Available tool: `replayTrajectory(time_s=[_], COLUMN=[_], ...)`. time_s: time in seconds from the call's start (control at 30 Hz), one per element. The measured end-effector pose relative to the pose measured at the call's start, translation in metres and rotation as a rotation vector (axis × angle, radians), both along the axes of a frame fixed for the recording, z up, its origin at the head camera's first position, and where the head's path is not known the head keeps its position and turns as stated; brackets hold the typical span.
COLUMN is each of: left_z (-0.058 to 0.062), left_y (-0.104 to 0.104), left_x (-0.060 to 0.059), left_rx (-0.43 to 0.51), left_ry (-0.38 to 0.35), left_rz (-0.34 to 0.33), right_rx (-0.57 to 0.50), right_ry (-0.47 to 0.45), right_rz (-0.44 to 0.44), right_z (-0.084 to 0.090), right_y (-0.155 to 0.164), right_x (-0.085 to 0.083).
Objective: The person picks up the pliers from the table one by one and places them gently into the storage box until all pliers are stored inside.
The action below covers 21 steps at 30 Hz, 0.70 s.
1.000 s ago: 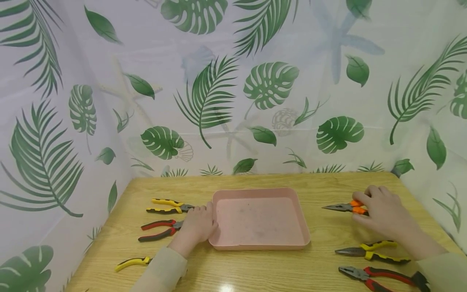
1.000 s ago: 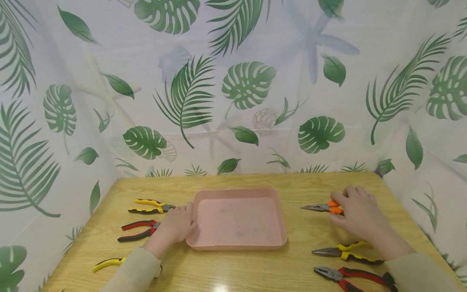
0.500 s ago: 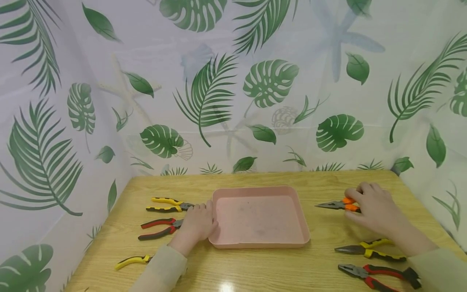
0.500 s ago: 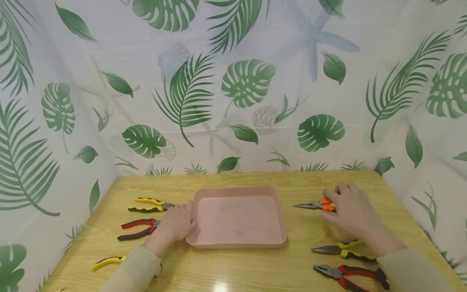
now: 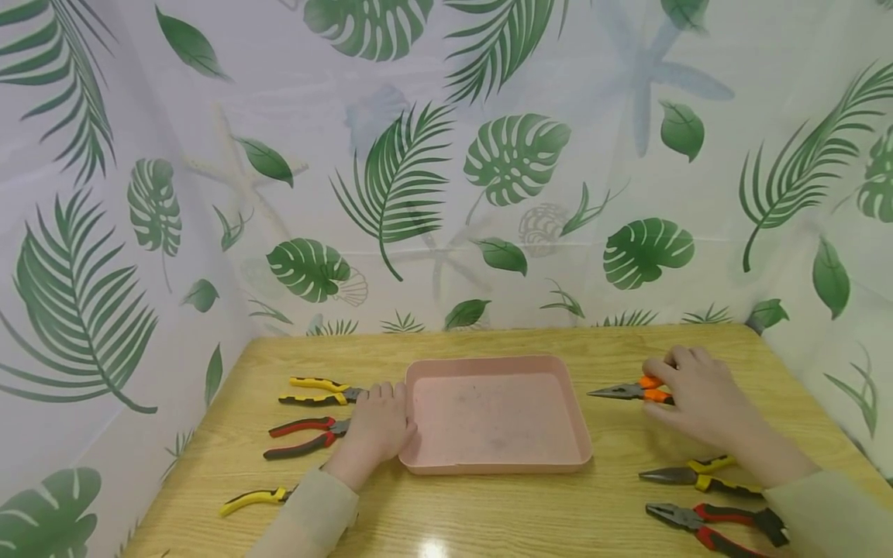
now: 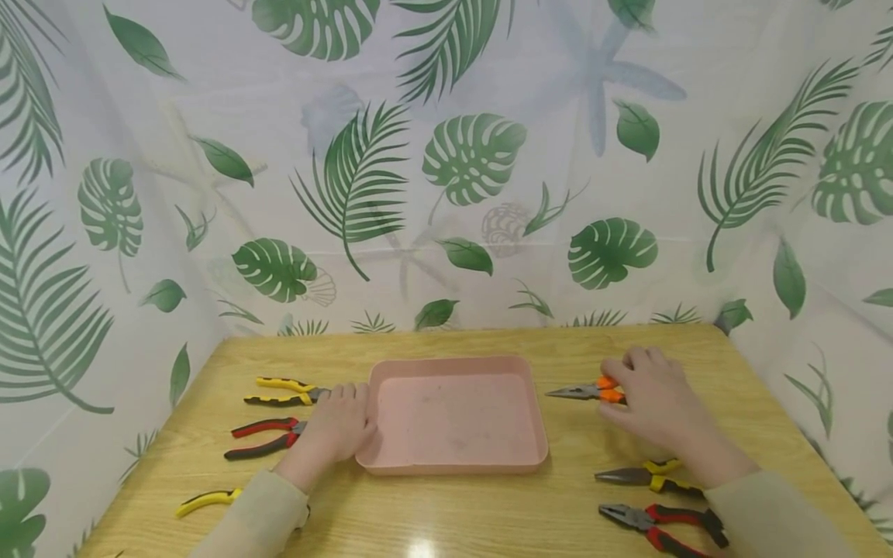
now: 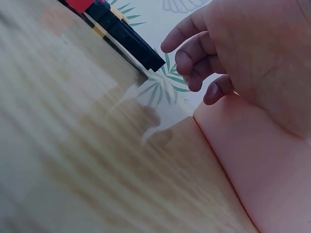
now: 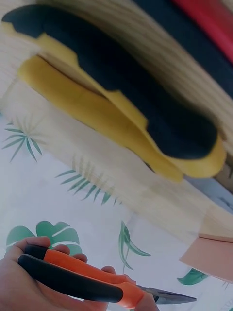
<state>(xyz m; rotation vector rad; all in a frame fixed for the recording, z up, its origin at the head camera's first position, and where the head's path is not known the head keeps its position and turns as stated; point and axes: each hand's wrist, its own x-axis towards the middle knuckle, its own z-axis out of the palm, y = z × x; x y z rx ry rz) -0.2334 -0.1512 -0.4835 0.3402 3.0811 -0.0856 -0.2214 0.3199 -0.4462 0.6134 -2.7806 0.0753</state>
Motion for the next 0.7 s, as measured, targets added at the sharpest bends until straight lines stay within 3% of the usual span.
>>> replayTrajectory(time_s=[0.3, 0.7], left_z=[0.004, 0.002], left_y=[0.003, 0.002], left_x=[0.006, 0.004], left_rx=[-0.089, -0.099], left_ry=[0.104, 0.138], left_rz=[-0.034, -0.044], right_rx=[-0.029, -0.048], right_ry=[-0.022, 0.016], right_rz=[0.001, 0.042], right_z=[0.001, 0.000], right_y=[-0.011, -0.019], right_x=[0.000, 0.000])
